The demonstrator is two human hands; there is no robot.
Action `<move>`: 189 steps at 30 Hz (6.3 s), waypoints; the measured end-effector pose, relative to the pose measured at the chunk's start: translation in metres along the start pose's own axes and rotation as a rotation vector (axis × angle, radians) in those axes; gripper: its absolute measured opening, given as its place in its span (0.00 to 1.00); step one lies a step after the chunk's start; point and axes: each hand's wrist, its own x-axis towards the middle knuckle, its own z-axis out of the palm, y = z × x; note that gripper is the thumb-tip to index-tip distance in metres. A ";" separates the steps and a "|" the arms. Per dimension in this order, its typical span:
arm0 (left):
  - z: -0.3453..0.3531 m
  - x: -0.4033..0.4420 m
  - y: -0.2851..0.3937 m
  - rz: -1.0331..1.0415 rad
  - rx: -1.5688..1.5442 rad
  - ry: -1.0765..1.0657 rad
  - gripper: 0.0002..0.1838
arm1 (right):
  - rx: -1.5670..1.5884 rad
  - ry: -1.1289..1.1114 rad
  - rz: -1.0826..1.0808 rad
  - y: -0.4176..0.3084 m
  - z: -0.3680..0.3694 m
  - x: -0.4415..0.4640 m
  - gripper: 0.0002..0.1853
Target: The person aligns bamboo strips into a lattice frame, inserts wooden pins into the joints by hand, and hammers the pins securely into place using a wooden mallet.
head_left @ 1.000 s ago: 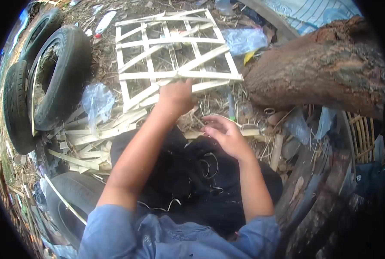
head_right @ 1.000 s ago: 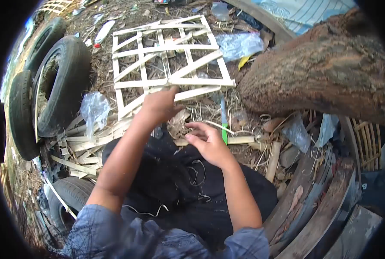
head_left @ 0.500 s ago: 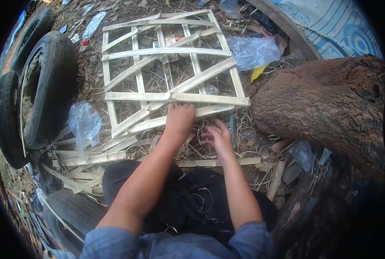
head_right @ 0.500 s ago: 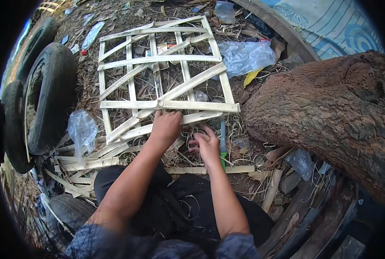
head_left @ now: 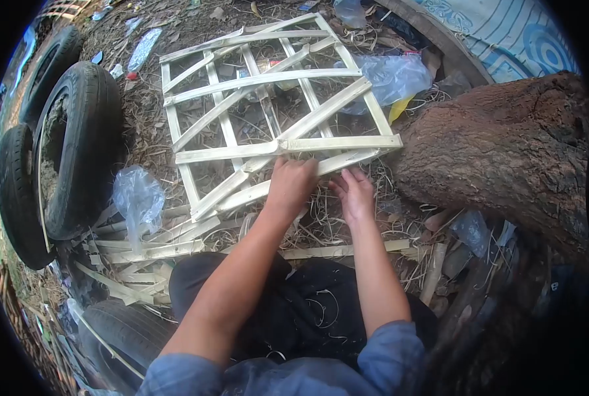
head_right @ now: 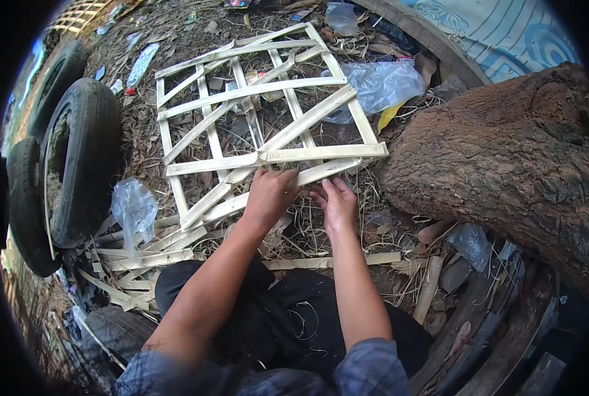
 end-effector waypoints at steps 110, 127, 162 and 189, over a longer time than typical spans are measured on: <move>0.027 0.008 0.003 -0.251 0.078 -0.010 0.28 | -0.461 0.052 -0.426 0.010 0.007 0.008 0.11; 0.029 0.009 0.006 -0.302 0.113 -0.020 0.28 | -0.899 0.097 -0.537 -0.022 0.037 0.010 0.12; -0.003 0.014 0.027 -0.261 0.018 -0.029 0.09 | -1.078 -0.124 -1.070 -0.012 0.023 0.024 0.06; 0.010 0.020 0.012 -0.255 -0.306 0.057 0.15 | -0.998 -0.177 -0.998 -0.016 0.013 0.026 0.11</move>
